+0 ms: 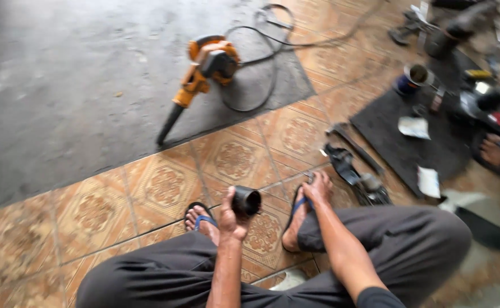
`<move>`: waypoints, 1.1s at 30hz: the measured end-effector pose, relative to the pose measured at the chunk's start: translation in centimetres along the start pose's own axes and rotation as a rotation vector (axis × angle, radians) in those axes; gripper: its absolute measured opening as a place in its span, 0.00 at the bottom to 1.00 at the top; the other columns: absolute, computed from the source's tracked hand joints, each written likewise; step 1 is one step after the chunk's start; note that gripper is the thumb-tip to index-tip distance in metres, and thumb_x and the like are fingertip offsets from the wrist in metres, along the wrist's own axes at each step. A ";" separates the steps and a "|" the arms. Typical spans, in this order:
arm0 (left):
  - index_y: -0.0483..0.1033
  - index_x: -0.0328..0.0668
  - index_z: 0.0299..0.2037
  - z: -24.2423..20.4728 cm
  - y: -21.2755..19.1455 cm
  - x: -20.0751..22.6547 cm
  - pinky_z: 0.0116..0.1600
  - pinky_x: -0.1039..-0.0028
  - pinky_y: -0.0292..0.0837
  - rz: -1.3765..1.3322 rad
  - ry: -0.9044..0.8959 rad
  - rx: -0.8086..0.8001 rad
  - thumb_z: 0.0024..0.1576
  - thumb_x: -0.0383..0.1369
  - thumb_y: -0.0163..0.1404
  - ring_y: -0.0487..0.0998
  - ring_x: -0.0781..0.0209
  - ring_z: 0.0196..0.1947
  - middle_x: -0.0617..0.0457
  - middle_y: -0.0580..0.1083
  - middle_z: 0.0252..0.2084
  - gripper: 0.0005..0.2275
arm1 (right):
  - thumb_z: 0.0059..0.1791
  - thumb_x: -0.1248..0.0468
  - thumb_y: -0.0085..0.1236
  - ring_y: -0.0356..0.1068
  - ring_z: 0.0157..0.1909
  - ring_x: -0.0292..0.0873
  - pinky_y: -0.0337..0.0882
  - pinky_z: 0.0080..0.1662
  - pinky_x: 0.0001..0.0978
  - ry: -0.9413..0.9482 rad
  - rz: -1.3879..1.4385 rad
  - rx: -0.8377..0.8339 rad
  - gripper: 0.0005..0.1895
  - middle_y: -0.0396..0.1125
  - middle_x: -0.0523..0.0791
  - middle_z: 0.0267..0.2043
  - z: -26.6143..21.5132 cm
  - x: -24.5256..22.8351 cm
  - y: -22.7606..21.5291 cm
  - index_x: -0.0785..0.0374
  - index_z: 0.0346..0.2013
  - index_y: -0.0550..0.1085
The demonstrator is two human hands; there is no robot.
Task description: The person sits on the floor and uses pliers to manipulate a cylindrical metal part, repeatedly inserting and twisting the tool inside the object. The person also handles a small metal rod and a small container during the process.
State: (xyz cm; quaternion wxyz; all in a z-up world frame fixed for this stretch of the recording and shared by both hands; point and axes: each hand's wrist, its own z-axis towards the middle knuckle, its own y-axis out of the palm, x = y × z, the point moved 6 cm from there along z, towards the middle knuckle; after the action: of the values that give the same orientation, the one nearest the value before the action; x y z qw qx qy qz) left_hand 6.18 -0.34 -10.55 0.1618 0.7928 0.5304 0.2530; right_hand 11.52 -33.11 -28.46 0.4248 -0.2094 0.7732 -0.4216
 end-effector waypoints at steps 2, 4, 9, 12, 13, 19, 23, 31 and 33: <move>0.77 0.55 0.46 -0.8 0.8 0.0 0.46 0.47 0.80 0.039 -0.001 -0.032 0.52 0.38 0.63 0.77 0.54 0.38 0.54 0.71 0.38 0.13 | 0.39 0.50 0.65 0.52 0.72 0.64 0.59 0.64 0.63 0.073 -0.005 -0.017 0.36 0.52 0.48 0.75 1.1 1.7 0.9 0.46 0.63 0.71; 0.76 0.57 0.51 -3.1 2.3 1.0 0.47 0.48 0.79 0.041 0.036 -0.058 0.53 0.37 0.62 0.76 0.55 0.39 0.54 0.69 0.39 0.16 | 0.40 0.48 0.62 0.50 0.73 0.62 0.57 0.65 0.64 0.054 -0.009 -0.029 0.34 0.51 0.46 0.75 0.7 0.3 1.0 0.43 0.62 0.71; 0.74 0.62 0.60 -3.2 3.0 0.9 0.48 0.48 0.80 0.080 0.030 -0.156 0.55 0.35 0.60 0.76 0.55 0.40 0.53 0.68 0.40 0.21 | 0.41 0.44 0.60 0.49 0.74 0.59 0.53 0.67 0.65 -0.008 -0.008 -0.039 0.32 0.52 0.44 0.74 0.6 -3.0 2.2 0.37 0.60 0.70; 0.75 0.57 0.59 -3.4 3.5 0.6 0.45 0.57 0.82 0.121 0.032 -0.261 0.57 0.30 0.58 0.78 0.56 0.38 0.51 0.69 0.40 0.19 | 0.44 0.48 0.61 0.56 0.70 0.62 0.57 0.66 0.61 -0.072 0.127 -0.016 0.26 0.60 0.50 0.68 0.0 -7.4 1.1 0.44 0.56 0.74; 0.76 0.56 0.57 -3.7 3.7 0.5 0.45 0.55 0.82 0.140 0.039 -0.279 0.57 0.29 0.58 0.79 0.54 0.38 0.49 0.70 0.40 0.18 | 0.44 0.48 0.63 0.59 0.68 0.62 0.59 0.66 0.56 -0.128 0.217 -0.028 0.25 0.64 0.53 0.62 -0.1 -9.0 0.6 0.47 0.54 0.76; 0.77 0.55 0.51 -2.1 2.7 -0.2 0.43 0.54 0.82 0.176 0.042 -0.309 0.57 0.29 0.59 0.81 0.51 0.37 0.48 0.73 0.39 0.13 | 0.46 0.51 0.66 0.67 0.63 0.57 0.64 0.65 0.48 -0.175 0.411 -0.104 0.22 0.69 0.56 0.55 -1.7 -15.3 -3.2 0.50 0.54 0.77; 0.77 0.57 0.48 -1.7 2.3 -0.1 0.41 0.55 0.83 0.165 0.042 -0.288 0.58 0.30 0.59 0.80 0.51 0.36 0.48 0.73 0.39 0.10 | 0.46 0.56 0.67 0.69 0.62 0.53 0.66 0.64 0.44 -0.140 0.574 -0.139 0.21 0.71 0.54 0.55 -2.9 -17.3 -5.3 0.52 0.54 0.78; 0.76 0.56 0.49 -2.0 2.6 -0.3 0.41 0.55 0.84 0.168 0.025 -0.356 0.58 0.31 0.58 0.82 0.50 0.37 0.47 0.73 0.39 0.10 | 0.50 0.59 0.64 0.75 0.53 0.52 0.75 0.50 0.41 -0.168 0.658 -0.330 0.20 0.73 0.56 0.53 -2.9 -18.3 -5.0 0.58 0.56 0.76; 0.75 0.54 0.50 -2.8 3.0 -0.1 0.41 0.56 0.84 0.172 0.022 -0.377 0.58 0.31 0.57 0.82 0.50 0.37 0.47 0.73 0.39 0.11 | 0.51 0.58 0.63 0.76 0.50 0.48 0.76 0.47 0.38 -0.157 0.657 -0.373 0.20 0.74 0.55 0.52 -3.6 -19.1 -5.2 0.57 0.56 0.76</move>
State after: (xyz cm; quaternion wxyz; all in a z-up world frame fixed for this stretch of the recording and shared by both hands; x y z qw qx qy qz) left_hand 6.82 -1.64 -6.72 0.2792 0.7880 0.4057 0.3694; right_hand 18.88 -21.28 -13.94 0.5499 -0.0559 0.8276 -0.0981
